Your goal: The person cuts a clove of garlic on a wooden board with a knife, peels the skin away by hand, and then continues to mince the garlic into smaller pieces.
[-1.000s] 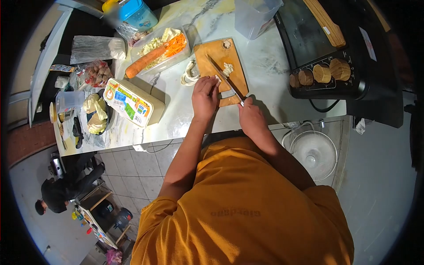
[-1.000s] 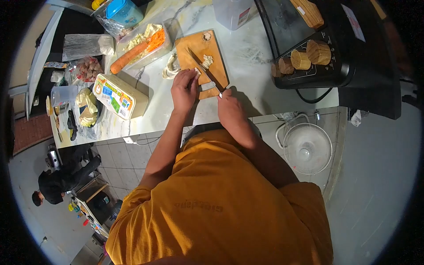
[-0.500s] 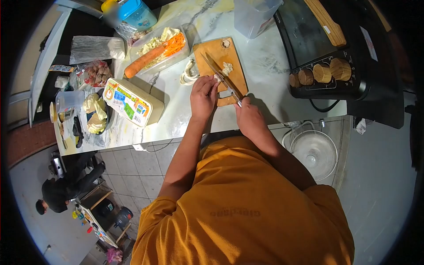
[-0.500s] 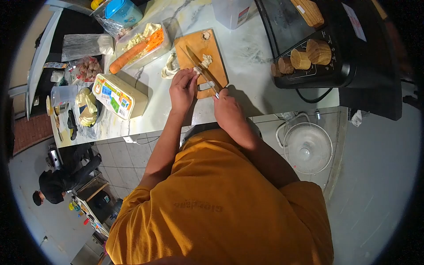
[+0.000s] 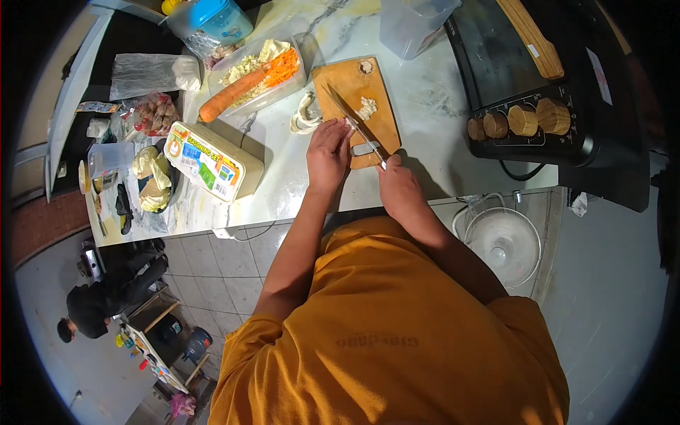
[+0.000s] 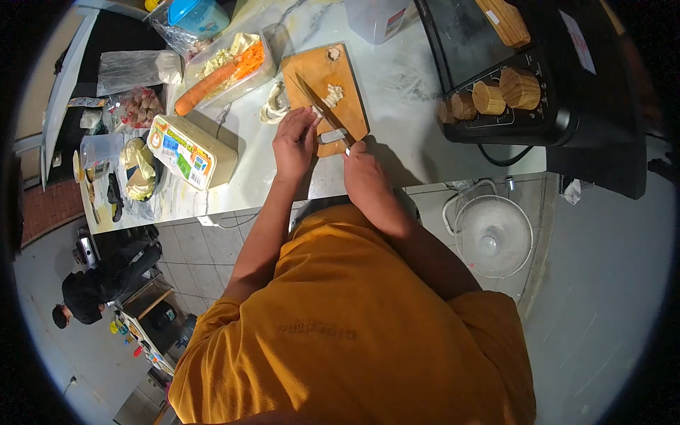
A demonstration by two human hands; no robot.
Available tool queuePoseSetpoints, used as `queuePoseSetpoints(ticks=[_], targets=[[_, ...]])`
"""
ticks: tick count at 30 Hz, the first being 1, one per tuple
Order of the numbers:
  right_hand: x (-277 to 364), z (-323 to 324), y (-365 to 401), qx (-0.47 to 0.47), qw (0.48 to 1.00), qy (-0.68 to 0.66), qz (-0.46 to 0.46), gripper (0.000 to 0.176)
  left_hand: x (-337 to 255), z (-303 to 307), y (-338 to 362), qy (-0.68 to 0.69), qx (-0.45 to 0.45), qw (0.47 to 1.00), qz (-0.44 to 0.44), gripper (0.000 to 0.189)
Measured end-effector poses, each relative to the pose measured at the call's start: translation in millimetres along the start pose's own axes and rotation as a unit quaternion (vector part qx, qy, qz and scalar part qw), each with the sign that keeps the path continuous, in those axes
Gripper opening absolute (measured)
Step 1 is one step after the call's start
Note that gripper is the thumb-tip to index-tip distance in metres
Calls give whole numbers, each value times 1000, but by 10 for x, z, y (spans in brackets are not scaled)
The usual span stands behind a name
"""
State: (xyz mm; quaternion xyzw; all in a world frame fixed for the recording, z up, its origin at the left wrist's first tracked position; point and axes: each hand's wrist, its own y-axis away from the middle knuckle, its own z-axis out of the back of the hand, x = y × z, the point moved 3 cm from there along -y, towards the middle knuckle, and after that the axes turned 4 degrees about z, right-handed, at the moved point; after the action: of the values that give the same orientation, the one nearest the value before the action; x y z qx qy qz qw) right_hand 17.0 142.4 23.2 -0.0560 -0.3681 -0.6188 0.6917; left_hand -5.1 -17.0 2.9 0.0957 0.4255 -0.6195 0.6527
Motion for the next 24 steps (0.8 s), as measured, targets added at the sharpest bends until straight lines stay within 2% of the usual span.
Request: queuePoseSetpoints(ticks=[8, 24], targets=[[37, -13, -28, 13, 1000, 9, 1, 30, 7, -1, -6, 8, 5, 1000, 6, 12], [-78, -30, -101, -21, 999, 14, 46, 29, 6, 0, 4, 14, 2, 1000, 14, 11]])
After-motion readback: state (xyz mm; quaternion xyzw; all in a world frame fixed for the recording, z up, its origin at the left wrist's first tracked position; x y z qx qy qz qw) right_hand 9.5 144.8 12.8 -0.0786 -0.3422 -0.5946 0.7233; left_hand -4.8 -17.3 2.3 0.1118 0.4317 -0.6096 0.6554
